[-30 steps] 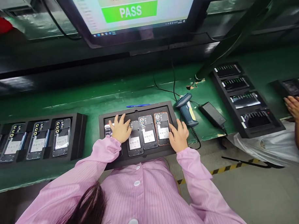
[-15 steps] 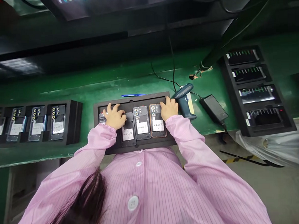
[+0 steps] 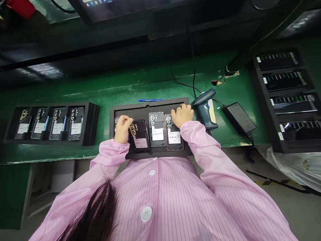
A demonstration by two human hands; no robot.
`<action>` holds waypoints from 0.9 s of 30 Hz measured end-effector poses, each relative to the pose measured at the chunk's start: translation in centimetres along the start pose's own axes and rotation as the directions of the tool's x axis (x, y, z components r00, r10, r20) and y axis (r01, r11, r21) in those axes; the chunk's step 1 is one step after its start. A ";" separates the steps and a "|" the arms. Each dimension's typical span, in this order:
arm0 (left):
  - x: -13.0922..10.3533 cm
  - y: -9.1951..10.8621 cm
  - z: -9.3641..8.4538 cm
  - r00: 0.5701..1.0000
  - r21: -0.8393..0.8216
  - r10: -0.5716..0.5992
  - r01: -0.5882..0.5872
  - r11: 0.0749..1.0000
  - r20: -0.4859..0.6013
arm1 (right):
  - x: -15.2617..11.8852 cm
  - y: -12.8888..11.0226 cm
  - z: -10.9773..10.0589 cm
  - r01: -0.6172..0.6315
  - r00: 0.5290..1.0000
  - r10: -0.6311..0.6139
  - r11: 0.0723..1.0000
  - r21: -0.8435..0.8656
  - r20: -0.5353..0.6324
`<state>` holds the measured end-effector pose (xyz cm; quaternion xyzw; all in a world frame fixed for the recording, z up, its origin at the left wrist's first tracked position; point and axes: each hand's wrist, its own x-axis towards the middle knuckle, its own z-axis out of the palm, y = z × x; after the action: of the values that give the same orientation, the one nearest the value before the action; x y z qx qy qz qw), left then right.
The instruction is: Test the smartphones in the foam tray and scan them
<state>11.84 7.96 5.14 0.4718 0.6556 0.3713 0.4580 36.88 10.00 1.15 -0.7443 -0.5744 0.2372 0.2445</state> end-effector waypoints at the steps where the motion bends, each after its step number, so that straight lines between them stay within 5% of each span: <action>1: -0.6 -0.5 0.0 1.000 -0.113 -0.026 0.026 0.993 -0.005 | 0.0 0.2 -0.1 -0.023 1.000 0.023 0.999 0.042 0.000; 4: -2.4 -1.8 0.0 0.996 -0.283 -0.074 0.085 0.955 0.050 | -0.8 1.0 -0.4 -0.115 0.993 0.113 0.966 0.230 0.022; 9: -4.4 -3.7 -0.2 0.979 -0.263 -0.084 0.132 0.956 0.186 | -5.0 2.4 0.0 -0.265 0.963 0.188 0.796 0.544 0.194; 13: -4.7 -4.4 -0.3 0.981 -0.310 -0.120 0.163 0.937 0.153 | -7.3 2.8 0.3 -0.356 0.926 0.142 0.641 0.680 0.350; 17: -4.2 -3.8 -0.4 0.986 -0.412 -0.137 0.162 0.897 0.090 | -6.7 2.1 1.1 -0.374 0.924 0.153 0.556 0.742 0.351; 22: -3.2 -2.0 0.4 0.977 -0.494 -0.214 0.194 0.848 0.016 | -6.4 -0.2 4.7 -0.366 0.931 0.225 0.584 0.725 0.288; 27: -2.4 -1.7 2.7 0.954 -0.449 -0.291 0.292 0.844 0.073 | -7.6 -2.2 6.8 -0.324 0.941 0.310 0.715 0.619 0.134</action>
<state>14.22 5.28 3.36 0.2466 0.6139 0.4399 0.6073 29.23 3.77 -2.11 -0.7029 -0.3273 0.4623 0.4303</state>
